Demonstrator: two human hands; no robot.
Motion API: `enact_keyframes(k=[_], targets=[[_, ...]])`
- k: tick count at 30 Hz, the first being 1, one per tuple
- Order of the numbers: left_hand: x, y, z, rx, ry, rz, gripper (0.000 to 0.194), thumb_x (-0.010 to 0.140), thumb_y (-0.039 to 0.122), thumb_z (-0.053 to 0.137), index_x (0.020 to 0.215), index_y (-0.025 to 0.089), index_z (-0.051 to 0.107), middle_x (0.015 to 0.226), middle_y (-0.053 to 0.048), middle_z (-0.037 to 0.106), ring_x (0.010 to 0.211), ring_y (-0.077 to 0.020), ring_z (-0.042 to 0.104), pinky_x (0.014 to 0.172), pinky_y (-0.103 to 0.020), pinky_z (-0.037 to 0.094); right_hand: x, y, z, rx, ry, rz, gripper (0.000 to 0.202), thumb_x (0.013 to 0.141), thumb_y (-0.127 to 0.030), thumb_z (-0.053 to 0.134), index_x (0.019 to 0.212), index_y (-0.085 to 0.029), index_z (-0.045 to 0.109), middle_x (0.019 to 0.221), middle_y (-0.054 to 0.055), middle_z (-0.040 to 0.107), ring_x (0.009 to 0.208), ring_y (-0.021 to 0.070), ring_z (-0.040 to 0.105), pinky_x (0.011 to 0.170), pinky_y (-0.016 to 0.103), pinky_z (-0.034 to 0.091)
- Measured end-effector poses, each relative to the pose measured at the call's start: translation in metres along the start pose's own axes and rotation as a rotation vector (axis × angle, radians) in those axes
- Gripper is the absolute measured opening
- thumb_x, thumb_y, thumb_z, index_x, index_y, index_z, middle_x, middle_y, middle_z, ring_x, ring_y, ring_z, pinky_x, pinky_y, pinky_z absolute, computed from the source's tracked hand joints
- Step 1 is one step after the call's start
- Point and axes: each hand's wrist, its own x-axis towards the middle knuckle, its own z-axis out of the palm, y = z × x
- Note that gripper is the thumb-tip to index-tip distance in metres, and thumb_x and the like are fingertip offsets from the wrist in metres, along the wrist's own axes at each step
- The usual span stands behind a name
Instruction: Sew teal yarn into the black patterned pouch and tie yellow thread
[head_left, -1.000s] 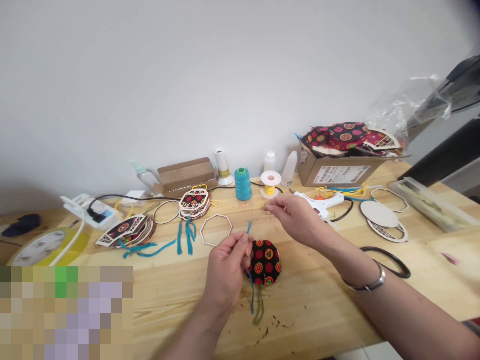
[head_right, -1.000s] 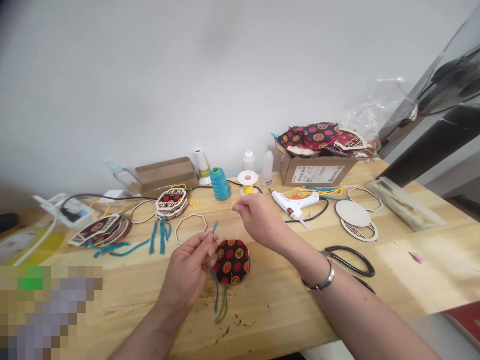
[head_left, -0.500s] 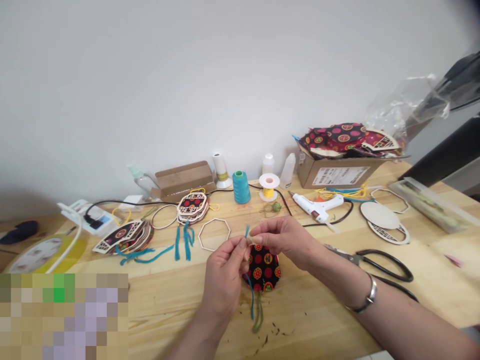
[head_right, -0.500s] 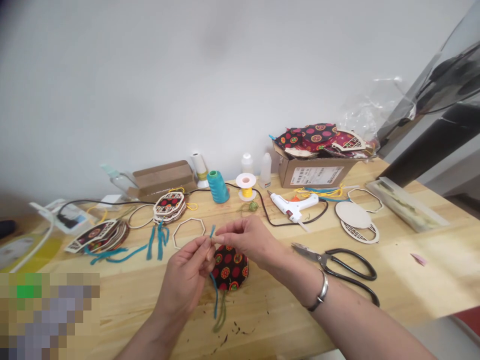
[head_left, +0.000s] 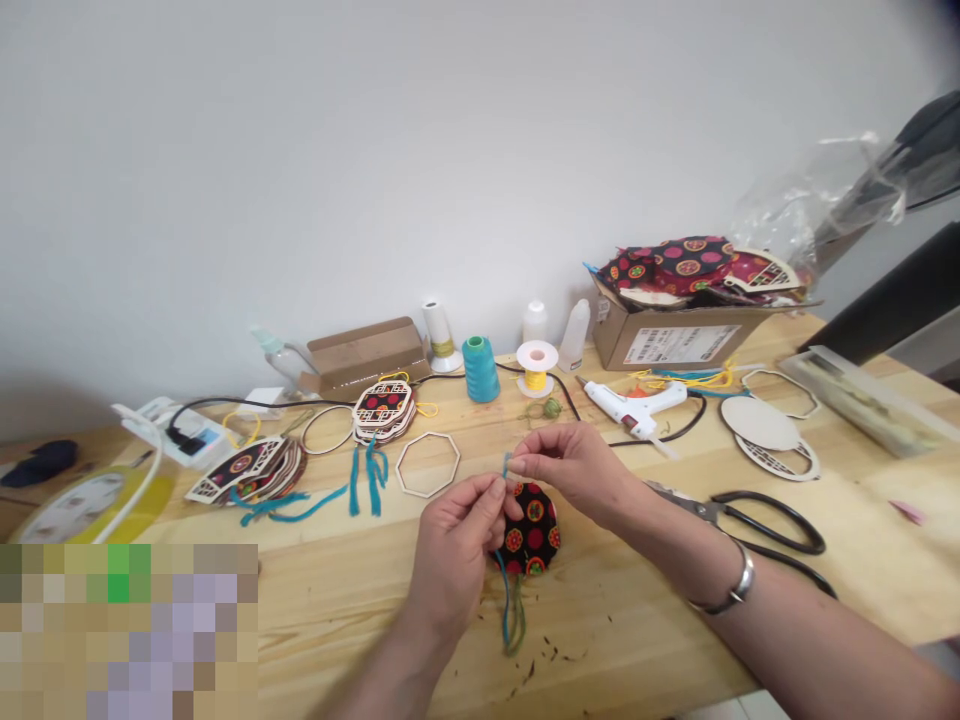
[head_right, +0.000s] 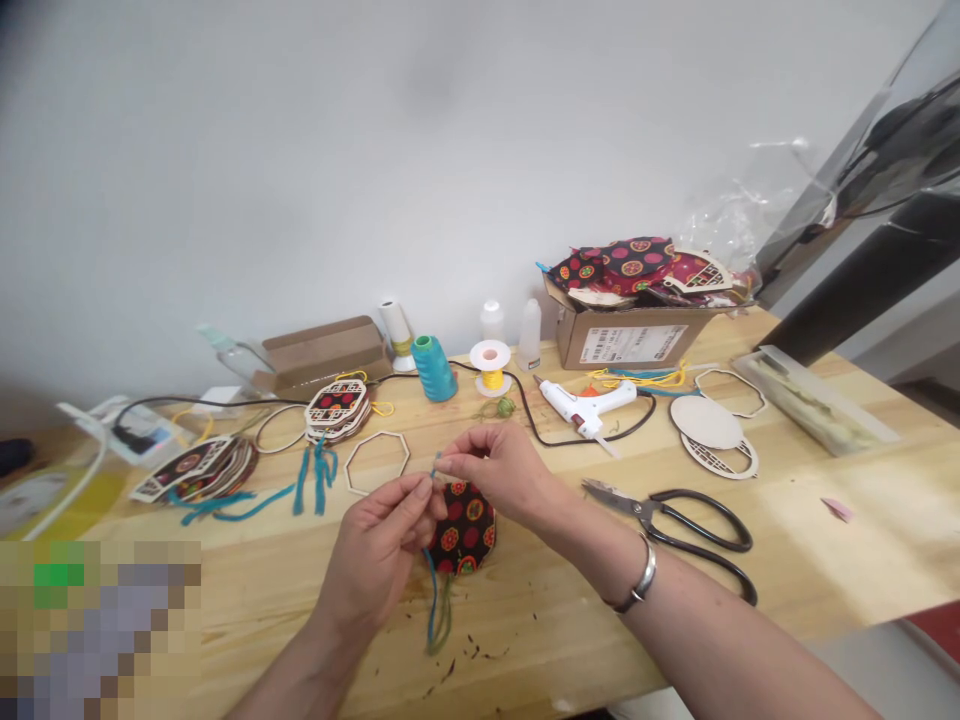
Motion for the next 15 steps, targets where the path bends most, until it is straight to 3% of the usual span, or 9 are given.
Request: enact_keyframes(k=[8, 12, 15], targets=[[-0.0005, -0.0017, -0.0021, 0.031, 0.033, 0.002, 0.02, 0.073, 0.033, 0.066, 0.073, 0.013, 0.069, 0.054, 0.002, 0.048, 0.048, -0.0058, 0.033, 0.046, -0.02, 0.024, -0.0002, -0.0005, 0.0006, 0.005, 0.004, -0.01, 0.022, 0.065, -0.034, 0.069, 0.066, -0.013, 0.064, 0.062, 0.0, 0.059, 0.057, 0.0094, 0.048, 0.056, 0.023, 0.038], [0.0, -0.0026, -0.003, 0.048, 0.048, 0.025, 0.02, 0.074, 0.034, 0.065, 0.074, 0.014, 0.068, 0.056, 0.003, 0.046, 0.05, -0.0061, 0.033, 0.047, -0.02, 0.025, 0.0005, -0.0023, -0.0025, 0.102, 0.024, 0.027, 0.029, 0.069, -0.041, 0.067, 0.072, -0.013, 0.063, 0.061, -0.002, 0.054, 0.049, 0.0051, 0.037, 0.046, 0.02, 0.028], [-0.0003, -0.0025, -0.0034, 0.044, 0.056, 0.045, 0.019, 0.075, 0.033, 0.065, 0.069, 0.014, 0.066, 0.056, 0.004, 0.045, 0.05, -0.0062, 0.033, 0.047, -0.02, 0.025, 0.0012, -0.0016, -0.0058, 0.21, -0.042, 0.123, 0.035, 0.07, -0.046, 0.065, 0.068, -0.011, 0.061, 0.053, -0.004, 0.046, 0.044, 0.0036, 0.03, 0.042, 0.019, 0.021]])
